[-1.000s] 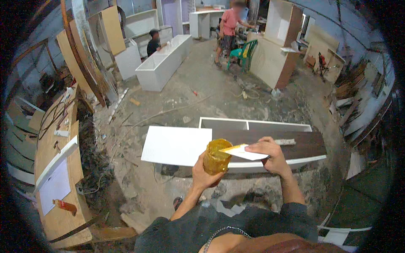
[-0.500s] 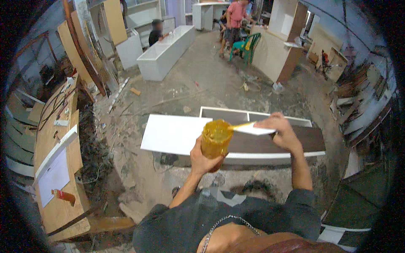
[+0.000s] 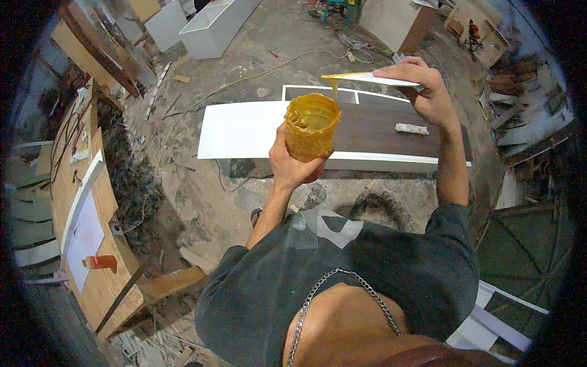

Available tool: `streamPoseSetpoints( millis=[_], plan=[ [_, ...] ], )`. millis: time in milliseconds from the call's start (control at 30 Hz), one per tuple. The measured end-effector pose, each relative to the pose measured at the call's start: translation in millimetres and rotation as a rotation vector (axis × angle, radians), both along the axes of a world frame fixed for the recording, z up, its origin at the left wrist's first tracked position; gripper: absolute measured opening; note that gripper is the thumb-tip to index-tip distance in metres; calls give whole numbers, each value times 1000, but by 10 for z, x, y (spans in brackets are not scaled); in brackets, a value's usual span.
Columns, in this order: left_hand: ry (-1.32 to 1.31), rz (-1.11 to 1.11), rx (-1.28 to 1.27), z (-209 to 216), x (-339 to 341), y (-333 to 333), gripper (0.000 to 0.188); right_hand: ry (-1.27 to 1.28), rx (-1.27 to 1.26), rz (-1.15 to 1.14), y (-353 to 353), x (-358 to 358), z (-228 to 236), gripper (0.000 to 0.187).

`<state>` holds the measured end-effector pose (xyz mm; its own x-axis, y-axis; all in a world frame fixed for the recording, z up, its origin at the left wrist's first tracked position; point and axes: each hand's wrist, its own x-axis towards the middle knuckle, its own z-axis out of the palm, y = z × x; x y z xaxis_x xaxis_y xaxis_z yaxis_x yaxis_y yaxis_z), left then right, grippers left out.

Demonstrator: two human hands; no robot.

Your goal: The person applies a yellow liquid from a bottle onto a white strip attached to a large board, then spreads it with a small white card. The person works on the strip along the board's edge in a workshop setting.

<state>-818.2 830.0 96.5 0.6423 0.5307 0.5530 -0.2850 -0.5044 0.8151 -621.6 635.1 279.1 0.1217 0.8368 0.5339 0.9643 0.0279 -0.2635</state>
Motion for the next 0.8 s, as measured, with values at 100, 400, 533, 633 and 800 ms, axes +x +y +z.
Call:
streamPoseSetpoints(
  millis=[100,400,533,633,800],
  plan=[
    [-31,2,11,-14,15,8,88,12,-4,42,50,-53,-4,51],
    [25,67,6,38,-5,27,85,-145,-108,13,-21,-288,-62,62],
    [3,93,6,-16,8,46,88,-163,-137,10,-114,-243,-96,64],
    [-19,125,12,-5,62,9,92,-154,-185,-5,-240,-183,38,62],
    [-22,157,-26,-90,7,26,92,-116,-160,-84,-265,-36,66,56]
  ],
)
